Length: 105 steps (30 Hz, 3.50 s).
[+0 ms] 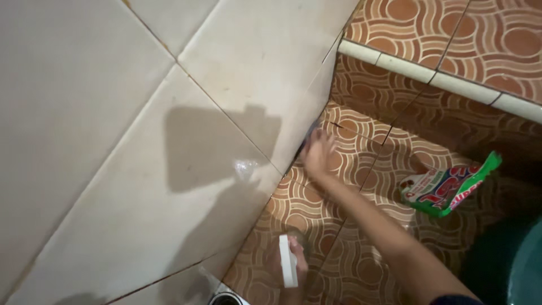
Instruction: The person scrubs the tiled wall and floor of a bathroom using a spray bottle and a steel wool pad. They repeatedly spray cleaning solution onto the grout lines and tiles, then scrub the surfaces with the pad, focusing on the area around a wall-mounted tap and a floor drain.
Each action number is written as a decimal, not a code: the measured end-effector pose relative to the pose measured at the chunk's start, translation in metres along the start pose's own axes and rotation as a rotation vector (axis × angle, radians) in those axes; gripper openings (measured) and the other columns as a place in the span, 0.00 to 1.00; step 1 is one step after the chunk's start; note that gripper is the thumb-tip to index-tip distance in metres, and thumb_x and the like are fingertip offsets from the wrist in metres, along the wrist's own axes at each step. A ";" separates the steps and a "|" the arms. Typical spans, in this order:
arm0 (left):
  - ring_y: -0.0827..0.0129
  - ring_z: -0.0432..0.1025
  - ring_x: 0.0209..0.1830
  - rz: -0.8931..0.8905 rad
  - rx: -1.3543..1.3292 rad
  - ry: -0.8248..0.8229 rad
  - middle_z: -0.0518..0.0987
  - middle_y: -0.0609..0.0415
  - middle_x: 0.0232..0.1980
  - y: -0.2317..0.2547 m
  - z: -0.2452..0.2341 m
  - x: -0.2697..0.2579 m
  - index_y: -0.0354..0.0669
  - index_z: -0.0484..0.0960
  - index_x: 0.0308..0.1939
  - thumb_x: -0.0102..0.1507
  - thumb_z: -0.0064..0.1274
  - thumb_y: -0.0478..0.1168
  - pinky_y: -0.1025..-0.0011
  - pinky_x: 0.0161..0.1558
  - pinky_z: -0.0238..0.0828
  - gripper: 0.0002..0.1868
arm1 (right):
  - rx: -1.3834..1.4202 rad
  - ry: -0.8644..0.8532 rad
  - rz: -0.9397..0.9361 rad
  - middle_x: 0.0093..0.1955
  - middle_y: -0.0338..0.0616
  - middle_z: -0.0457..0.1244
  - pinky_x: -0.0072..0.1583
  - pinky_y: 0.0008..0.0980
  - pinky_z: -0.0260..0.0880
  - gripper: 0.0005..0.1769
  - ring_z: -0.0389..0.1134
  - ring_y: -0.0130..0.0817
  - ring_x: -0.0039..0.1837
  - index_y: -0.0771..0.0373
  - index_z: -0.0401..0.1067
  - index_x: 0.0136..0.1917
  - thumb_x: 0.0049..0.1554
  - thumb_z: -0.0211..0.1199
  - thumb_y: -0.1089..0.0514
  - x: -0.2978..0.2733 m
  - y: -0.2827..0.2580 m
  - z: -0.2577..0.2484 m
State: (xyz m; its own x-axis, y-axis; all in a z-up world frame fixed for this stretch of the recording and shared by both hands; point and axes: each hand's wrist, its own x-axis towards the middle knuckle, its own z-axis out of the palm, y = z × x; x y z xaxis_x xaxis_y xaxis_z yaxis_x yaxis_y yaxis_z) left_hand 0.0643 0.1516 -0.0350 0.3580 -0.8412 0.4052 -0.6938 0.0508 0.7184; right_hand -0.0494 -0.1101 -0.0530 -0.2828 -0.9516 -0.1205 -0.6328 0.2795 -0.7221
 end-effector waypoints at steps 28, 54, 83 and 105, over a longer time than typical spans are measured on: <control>0.60 0.73 0.22 -0.038 -0.056 -0.021 0.77 0.51 0.24 0.044 -0.017 0.020 0.42 0.82 0.31 0.64 0.55 0.36 0.65 0.27 0.67 0.06 | 0.888 -0.413 -0.187 0.44 0.52 0.51 0.55 0.39 0.67 0.16 0.54 0.41 0.43 0.80 0.64 0.57 0.78 0.42 0.63 -0.110 0.039 0.062; 0.68 0.79 0.26 -0.209 -0.277 0.339 0.84 0.50 0.29 0.068 -0.115 -0.095 0.36 0.85 0.44 0.64 0.59 0.35 0.73 0.32 0.75 0.07 | 0.481 0.393 -0.515 0.58 0.50 0.61 0.52 0.35 0.68 0.20 0.63 0.37 0.52 0.72 0.65 0.71 0.66 0.53 0.70 -0.155 -0.124 -0.025; 0.75 0.71 0.31 -0.683 -0.637 0.685 0.76 0.55 0.30 0.058 -0.256 -0.087 0.34 0.78 0.49 0.70 0.52 0.41 0.74 0.38 0.69 0.12 | -0.057 0.133 -1.872 0.66 0.42 0.60 0.57 0.42 0.66 0.34 0.64 0.38 0.57 0.44 0.63 0.77 0.57 0.62 0.51 -0.226 -0.113 -0.006; 0.77 0.70 0.26 -0.686 -0.613 0.422 0.75 0.57 0.29 0.078 -0.213 -0.064 0.35 0.78 0.51 0.67 0.54 0.36 0.76 0.30 0.69 0.10 | -0.782 -0.917 -1.457 0.66 0.40 0.61 0.64 0.32 0.60 0.29 0.61 0.32 0.63 0.53 0.63 0.76 0.62 0.56 0.65 -0.244 -0.067 0.041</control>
State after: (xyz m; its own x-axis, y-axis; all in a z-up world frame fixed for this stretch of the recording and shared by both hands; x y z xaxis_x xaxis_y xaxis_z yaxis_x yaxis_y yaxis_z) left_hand 0.1201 0.3244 0.1153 0.8331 -0.5395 -0.1221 0.1422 -0.0046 0.9898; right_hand 0.0916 0.0981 -0.0031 0.9552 -0.1577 -0.2503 -0.2067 -0.9611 -0.1833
